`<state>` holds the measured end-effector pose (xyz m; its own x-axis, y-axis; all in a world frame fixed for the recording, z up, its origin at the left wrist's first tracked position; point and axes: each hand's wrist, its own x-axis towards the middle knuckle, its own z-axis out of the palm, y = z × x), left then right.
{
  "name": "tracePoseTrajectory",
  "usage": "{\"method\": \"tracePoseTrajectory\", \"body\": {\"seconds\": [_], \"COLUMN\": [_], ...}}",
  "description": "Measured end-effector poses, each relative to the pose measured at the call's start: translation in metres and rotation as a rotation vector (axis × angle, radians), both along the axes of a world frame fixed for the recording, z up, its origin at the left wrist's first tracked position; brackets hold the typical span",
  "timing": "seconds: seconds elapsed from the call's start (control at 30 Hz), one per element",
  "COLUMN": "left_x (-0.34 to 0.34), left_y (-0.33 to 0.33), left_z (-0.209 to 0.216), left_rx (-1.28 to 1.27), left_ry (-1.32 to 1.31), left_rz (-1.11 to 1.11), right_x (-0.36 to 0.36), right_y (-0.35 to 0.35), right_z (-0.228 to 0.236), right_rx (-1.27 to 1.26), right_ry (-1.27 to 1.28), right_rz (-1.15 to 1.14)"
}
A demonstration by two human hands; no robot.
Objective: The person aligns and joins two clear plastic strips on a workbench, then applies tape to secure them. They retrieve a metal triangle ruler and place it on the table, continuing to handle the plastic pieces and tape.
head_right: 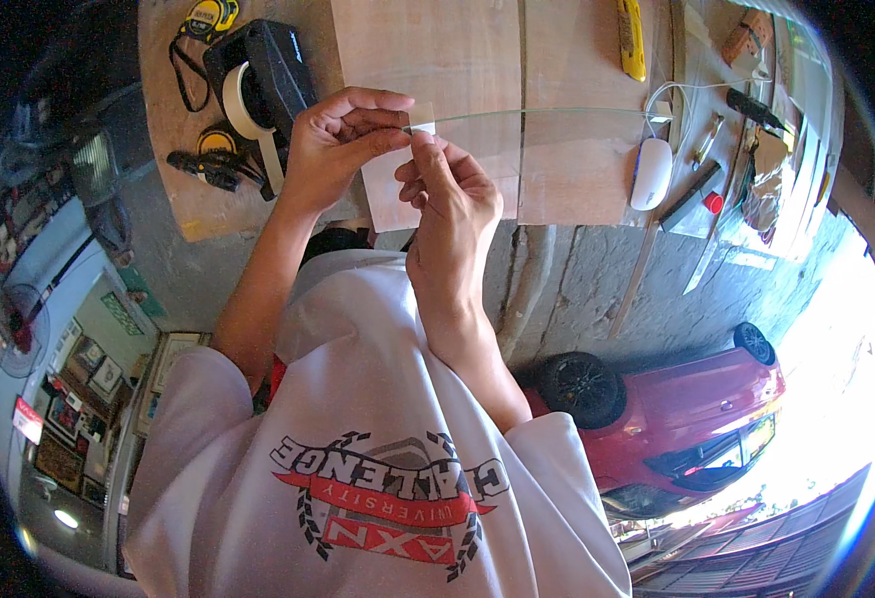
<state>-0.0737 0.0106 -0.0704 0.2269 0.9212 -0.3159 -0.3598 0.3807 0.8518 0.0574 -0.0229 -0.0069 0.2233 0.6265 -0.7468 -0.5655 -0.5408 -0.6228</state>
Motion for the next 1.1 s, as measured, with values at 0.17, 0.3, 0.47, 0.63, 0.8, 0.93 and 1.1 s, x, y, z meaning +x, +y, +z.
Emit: {"method": "tracePoseTrajectory", "body": {"seconds": [0.17,0.3,0.47,0.63,0.8,0.93,1.1], "left_x": [-0.001,-0.002,-0.002,-0.001,-0.002,-0.002,0.0], "left_y": [0.0,0.001,0.002,0.002,0.002,0.002,0.0], "left_z": [-0.001,0.0,0.001,0.001,0.001,-0.002,-0.004], "left_rx": [0.014,0.025,-0.005,-0.019,-0.009,0.051,0.038], "left_ry": [0.015,0.065,0.051,0.049,0.106,0.073,0.039], "left_rz": [-0.008,-0.029,-0.026,-0.003,-0.027,-0.031,-0.015], "right_x": [-0.005,-0.013,-0.019,-0.016,-0.01,-0.006,-0.004], "right_y": [-0.003,-0.011,-0.016,-0.015,-0.009,-0.002,-0.001], "right_z": [-0.009,-0.015,-0.017,-0.014,-0.009,-0.009,-0.015], "right_rx": [0.084,0.193,0.276,0.108,0.131,0.138,0.179], "right_ry": [0.058,0.036,0.041,0.063,-0.056,-0.303,-0.276], "right_rz": [-0.086,-0.157,-0.187,-0.167,-0.08,0.102,0.093]}}
